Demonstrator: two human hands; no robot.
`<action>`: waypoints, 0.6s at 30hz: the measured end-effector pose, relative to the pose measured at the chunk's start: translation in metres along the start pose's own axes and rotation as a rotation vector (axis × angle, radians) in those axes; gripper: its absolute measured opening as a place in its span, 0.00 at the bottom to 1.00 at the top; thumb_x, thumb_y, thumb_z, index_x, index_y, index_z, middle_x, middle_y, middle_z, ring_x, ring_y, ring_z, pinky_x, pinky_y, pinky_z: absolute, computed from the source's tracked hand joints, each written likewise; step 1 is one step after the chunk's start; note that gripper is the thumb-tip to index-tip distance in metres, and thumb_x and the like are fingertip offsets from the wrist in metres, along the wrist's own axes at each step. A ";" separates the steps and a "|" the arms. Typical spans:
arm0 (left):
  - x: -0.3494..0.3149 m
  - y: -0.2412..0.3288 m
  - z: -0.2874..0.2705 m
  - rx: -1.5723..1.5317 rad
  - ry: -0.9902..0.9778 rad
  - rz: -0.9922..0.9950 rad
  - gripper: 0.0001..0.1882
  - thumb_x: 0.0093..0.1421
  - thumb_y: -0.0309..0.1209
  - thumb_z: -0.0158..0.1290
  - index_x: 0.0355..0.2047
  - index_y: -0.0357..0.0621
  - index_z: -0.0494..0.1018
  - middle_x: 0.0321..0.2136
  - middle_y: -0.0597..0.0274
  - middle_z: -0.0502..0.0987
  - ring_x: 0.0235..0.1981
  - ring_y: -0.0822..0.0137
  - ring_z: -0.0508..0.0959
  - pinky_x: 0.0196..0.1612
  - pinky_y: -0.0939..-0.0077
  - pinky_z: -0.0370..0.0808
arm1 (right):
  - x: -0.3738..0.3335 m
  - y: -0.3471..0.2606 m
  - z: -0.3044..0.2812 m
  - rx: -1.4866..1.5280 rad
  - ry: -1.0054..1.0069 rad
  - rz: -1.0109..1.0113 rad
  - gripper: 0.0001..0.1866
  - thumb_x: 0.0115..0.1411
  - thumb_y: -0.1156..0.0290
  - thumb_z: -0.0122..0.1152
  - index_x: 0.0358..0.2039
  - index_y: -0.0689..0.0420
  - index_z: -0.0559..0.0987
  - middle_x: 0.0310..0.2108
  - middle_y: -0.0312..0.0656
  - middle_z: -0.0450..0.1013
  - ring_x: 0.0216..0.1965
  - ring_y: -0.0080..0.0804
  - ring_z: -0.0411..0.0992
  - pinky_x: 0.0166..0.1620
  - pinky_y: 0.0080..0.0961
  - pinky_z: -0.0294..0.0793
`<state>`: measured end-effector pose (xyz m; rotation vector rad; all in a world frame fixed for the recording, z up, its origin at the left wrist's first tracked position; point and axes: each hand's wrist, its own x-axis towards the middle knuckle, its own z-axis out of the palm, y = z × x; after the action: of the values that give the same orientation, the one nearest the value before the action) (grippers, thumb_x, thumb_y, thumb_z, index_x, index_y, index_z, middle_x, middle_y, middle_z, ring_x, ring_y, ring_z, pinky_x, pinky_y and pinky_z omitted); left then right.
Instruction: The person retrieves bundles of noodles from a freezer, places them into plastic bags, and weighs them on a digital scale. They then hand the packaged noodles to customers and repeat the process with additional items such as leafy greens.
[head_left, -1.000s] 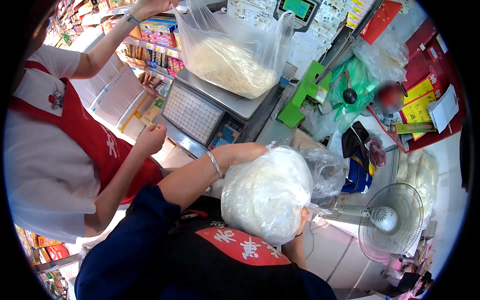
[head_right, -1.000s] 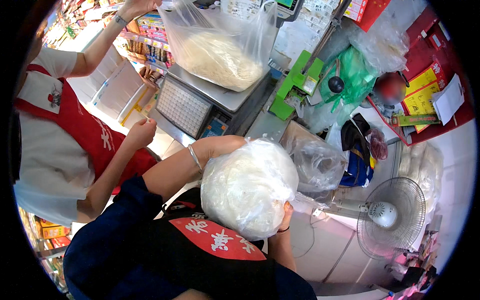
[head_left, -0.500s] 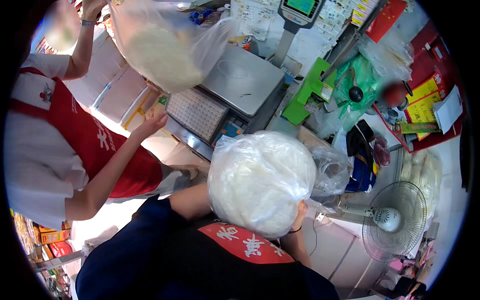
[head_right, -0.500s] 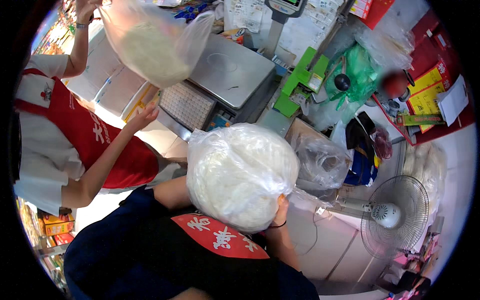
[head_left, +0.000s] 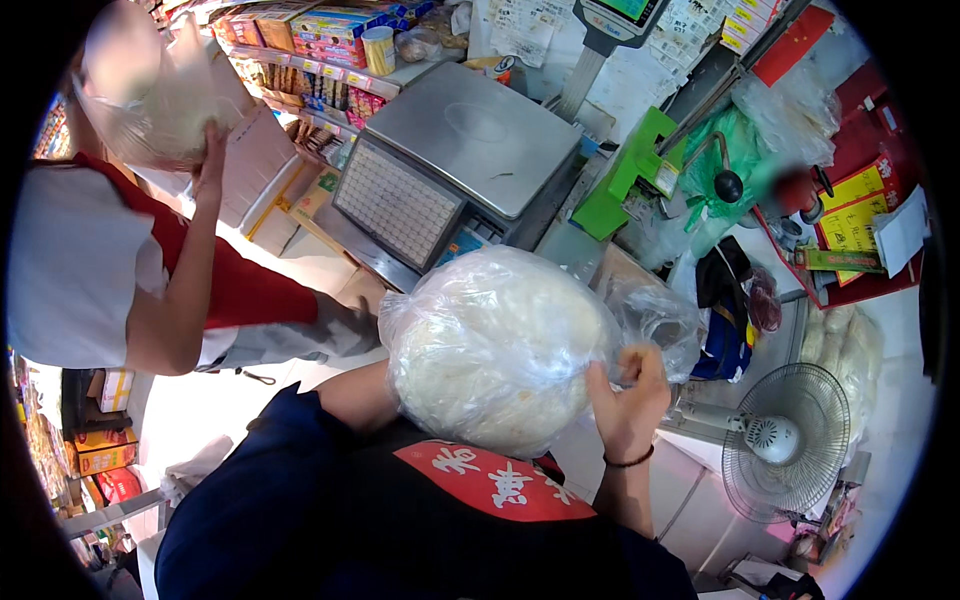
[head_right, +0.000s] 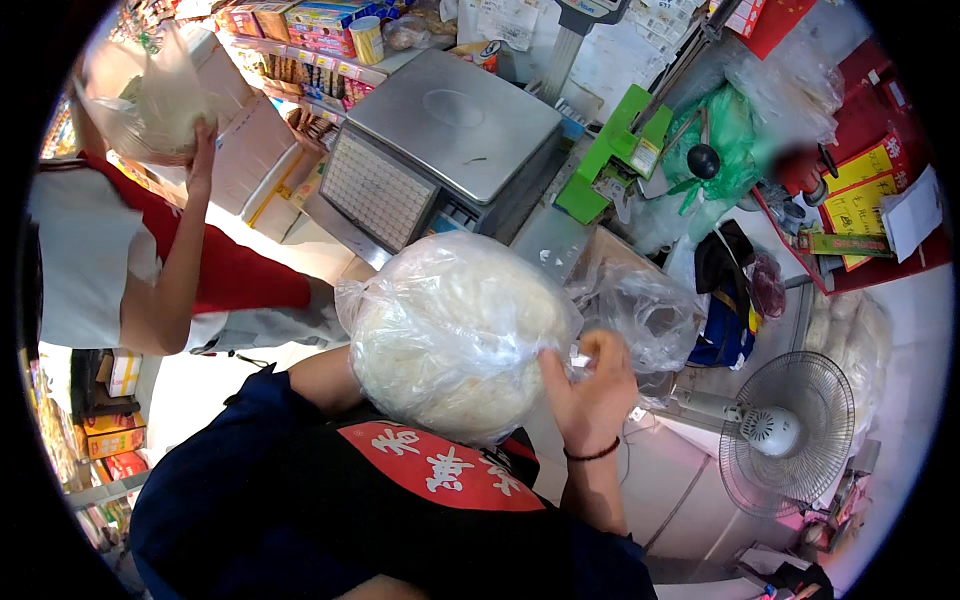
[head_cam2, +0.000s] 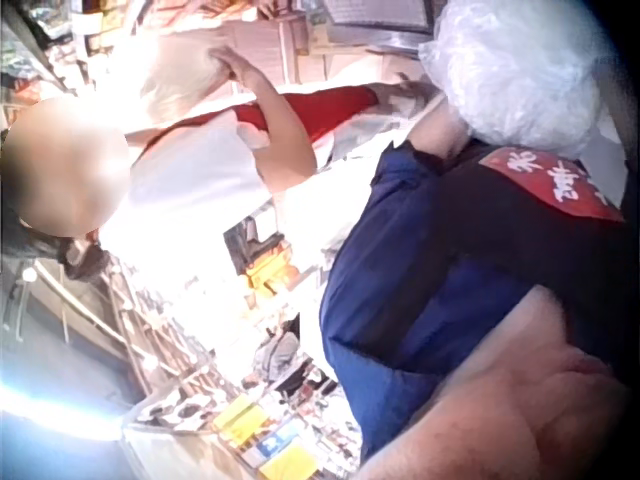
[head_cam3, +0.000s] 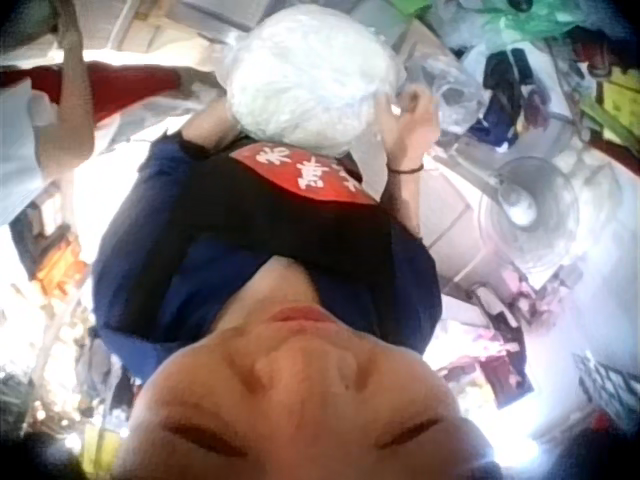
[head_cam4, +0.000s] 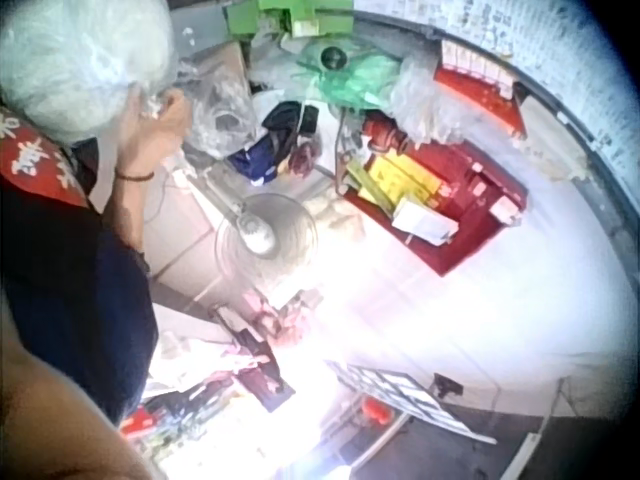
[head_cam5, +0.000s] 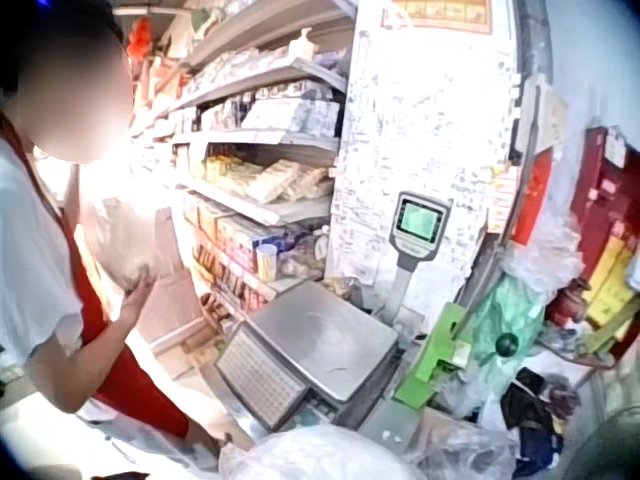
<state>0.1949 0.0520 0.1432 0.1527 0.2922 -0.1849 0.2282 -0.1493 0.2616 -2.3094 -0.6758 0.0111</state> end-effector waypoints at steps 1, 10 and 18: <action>-0.004 0.000 -0.002 0.014 0.002 0.012 0.20 0.64 0.38 0.48 0.52 0.41 0.68 0.47 0.50 0.72 0.46 0.60 0.75 0.53 0.66 0.71 | 0.011 -0.004 0.003 -0.003 0.135 -0.163 0.11 0.51 0.70 0.66 0.30 0.64 0.77 0.27 0.49 0.74 0.27 0.35 0.74 0.32 0.24 0.72; -0.007 0.009 -0.010 0.089 0.008 0.027 0.20 0.64 0.39 0.46 0.53 0.43 0.67 0.48 0.52 0.71 0.48 0.61 0.73 0.54 0.66 0.69 | 0.122 0.018 0.053 0.411 -0.425 0.048 0.09 0.58 0.69 0.58 0.27 0.62 0.77 0.22 0.31 0.72 0.27 0.16 0.68 0.31 0.16 0.68; -0.010 0.018 -0.009 0.320 0.042 0.103 0.19 0.65 0.39 0.45 0.53 0.45 0.66 0.48 0.54 0.70 0.49 0.61 0.72 0.55 0.65 0.68 | 0.159 0.007 0.180 0.253 -1.017 -0.311 0.13 0.59 0.63 0.58 0.27 0.60 0.79 0.24 0.32 0.76 0.27 0.19 0.71 0.32 0.22 0.70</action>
<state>0.1870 0.0722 0.1399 0.4883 0.2940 -0.1257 0.3329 0.0372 0.1520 -1.8177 -1.4136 1.1086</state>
